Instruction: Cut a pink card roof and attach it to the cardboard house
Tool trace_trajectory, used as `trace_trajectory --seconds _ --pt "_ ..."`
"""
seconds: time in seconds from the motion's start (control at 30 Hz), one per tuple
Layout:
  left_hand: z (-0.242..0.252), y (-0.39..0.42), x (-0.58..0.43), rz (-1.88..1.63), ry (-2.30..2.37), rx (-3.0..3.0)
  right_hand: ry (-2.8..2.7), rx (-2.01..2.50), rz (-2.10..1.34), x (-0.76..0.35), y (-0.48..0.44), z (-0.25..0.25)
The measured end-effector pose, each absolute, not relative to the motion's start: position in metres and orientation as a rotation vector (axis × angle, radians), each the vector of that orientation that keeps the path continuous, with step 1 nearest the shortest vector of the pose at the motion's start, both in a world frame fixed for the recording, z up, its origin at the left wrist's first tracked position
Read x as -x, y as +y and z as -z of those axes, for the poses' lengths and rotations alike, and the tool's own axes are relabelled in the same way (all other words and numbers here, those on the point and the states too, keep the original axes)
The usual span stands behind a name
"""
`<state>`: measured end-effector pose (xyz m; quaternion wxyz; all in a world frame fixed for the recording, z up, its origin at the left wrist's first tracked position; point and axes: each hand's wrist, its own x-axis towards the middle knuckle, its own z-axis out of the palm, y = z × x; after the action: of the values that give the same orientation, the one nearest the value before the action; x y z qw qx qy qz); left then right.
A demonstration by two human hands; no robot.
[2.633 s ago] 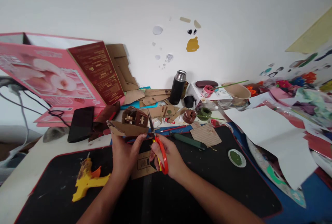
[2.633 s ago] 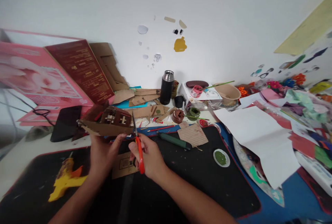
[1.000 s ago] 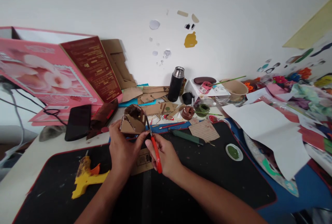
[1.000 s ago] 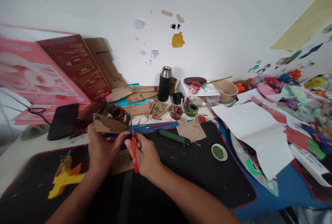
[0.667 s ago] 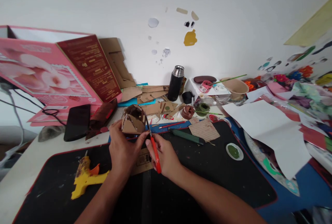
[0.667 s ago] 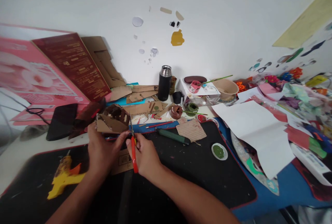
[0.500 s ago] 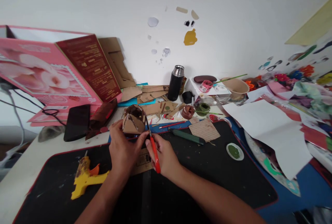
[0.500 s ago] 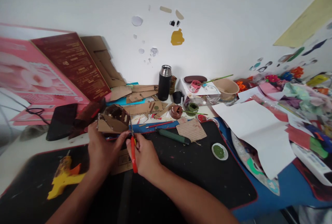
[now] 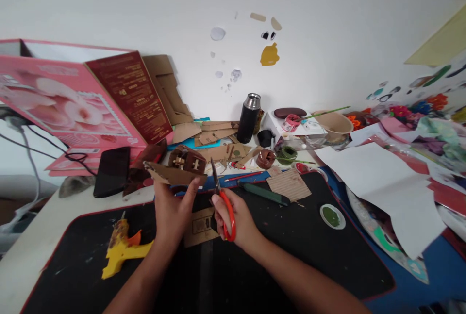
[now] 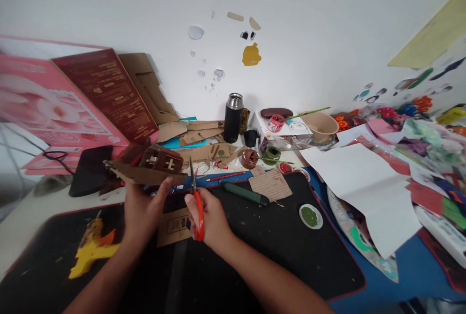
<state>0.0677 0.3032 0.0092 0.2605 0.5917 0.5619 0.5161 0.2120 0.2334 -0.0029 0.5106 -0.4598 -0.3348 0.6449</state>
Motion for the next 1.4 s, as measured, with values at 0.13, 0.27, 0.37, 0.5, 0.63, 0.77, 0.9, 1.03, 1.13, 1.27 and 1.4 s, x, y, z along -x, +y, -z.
trace_trajectory --seconds 0.13,0.27,0.37,0.5,0.63,0.77,0.9,1.03,1.13,1.27,1.4 --pt "-0.012 0.305 -0.068 -1.415 1.483 -1.535 -0.817 1.078 -1.564 -0.225 0.232 0.004" --pt "-0.013 0.305 -0.069 -1.439 1.443 -1.505 -0.838 1.045 -1.574 -0.234 0.227 0.001" --pt "-0.015 0.304 -0.070 -1.426 1.403 -1.491 -0.849 1.001 -1.581 -0.239 0.221 -0.001" --pt "-0.016 0.305 -0.070 -1.452 1.272 -1.420 -0.862 0.944 -1.633 -0.247 0.214 0.001" --pt "-0.016 0.310 -0.067 -1.442 1.131 -1.237 -0.877 0.899 -1.660 -0.255 0.210 0.007" --pt "-0.020 0.317 -0.064 -1.416 0.965 -0.950 -0.858 0.880 -1.705 -0.262 0.202 0.011" --pt "-0.025 0.322 -0.061 -1.341 0.759 -0.632 -0.865 0.875 -1.732 -0.269 0.191 0.016" --pt "-0.026 0.324 -0.056 -1.308 0.686 -0.443 -0.880 0.841 -1.816 -0.274 0.183 0.026" --pt "-0.026 0.323 -0.054 -1.263 0.662 -0.355 -0.882 0.853 -1.842 -0.275 0.181 0.032" --pt "-0.030 0.320 -0.055 -1.196 0.676 -0.301 -0.870 0.874 -1.849 -0.274 0.180 0.032" --pt "-0.033 0.320 -0.057 -1.181 0.705 -0.287 -0.837 0.930 -1.866 -0.272 0.181 0.028"
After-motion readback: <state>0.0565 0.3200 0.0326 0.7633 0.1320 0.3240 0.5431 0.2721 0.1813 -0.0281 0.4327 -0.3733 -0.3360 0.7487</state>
